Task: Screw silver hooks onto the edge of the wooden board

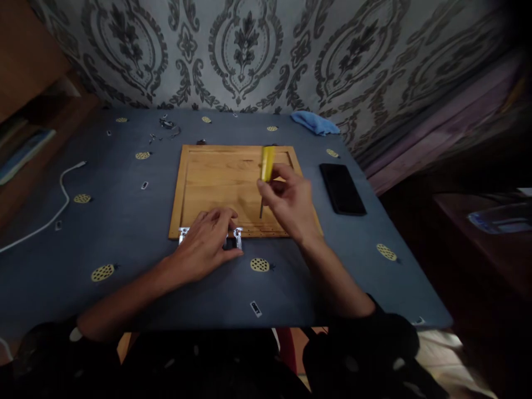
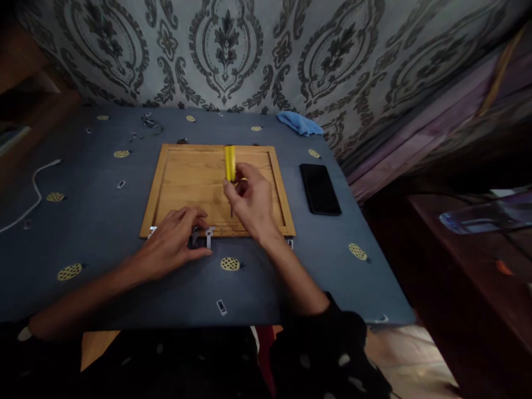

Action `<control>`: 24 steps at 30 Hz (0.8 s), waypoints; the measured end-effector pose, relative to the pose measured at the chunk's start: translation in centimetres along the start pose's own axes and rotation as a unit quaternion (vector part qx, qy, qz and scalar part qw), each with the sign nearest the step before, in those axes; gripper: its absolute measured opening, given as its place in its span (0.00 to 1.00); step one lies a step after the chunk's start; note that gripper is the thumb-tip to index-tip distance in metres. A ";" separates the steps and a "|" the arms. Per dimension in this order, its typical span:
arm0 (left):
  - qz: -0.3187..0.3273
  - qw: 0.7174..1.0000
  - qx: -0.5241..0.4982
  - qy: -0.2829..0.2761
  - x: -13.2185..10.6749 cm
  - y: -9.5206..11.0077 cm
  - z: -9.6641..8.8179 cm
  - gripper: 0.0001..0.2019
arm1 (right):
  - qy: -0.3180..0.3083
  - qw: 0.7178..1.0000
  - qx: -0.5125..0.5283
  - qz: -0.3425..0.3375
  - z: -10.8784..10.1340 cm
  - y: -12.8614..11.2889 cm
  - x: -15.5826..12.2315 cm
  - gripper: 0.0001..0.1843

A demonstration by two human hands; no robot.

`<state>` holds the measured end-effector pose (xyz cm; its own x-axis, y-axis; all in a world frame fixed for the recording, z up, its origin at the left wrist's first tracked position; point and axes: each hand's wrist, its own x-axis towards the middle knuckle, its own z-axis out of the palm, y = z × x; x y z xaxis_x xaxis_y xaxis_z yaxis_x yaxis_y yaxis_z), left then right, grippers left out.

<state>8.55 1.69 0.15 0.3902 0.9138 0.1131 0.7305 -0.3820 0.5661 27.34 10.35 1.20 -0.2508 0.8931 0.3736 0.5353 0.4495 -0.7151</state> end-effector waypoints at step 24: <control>-0.015 1.000 0.007 -0.010 -0.1 0.0 -0.1 0.28 | 0.051 0.973 0.224 -0.027 1.3 -1.2 -4.9 0.09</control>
<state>8.48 1.61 0.21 0.3793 0.9217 0.0809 0.7496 -0.3573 0.5572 26.91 5.44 -0.59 -0.1754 0.8712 0.4585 0.1119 0.4803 -0.8699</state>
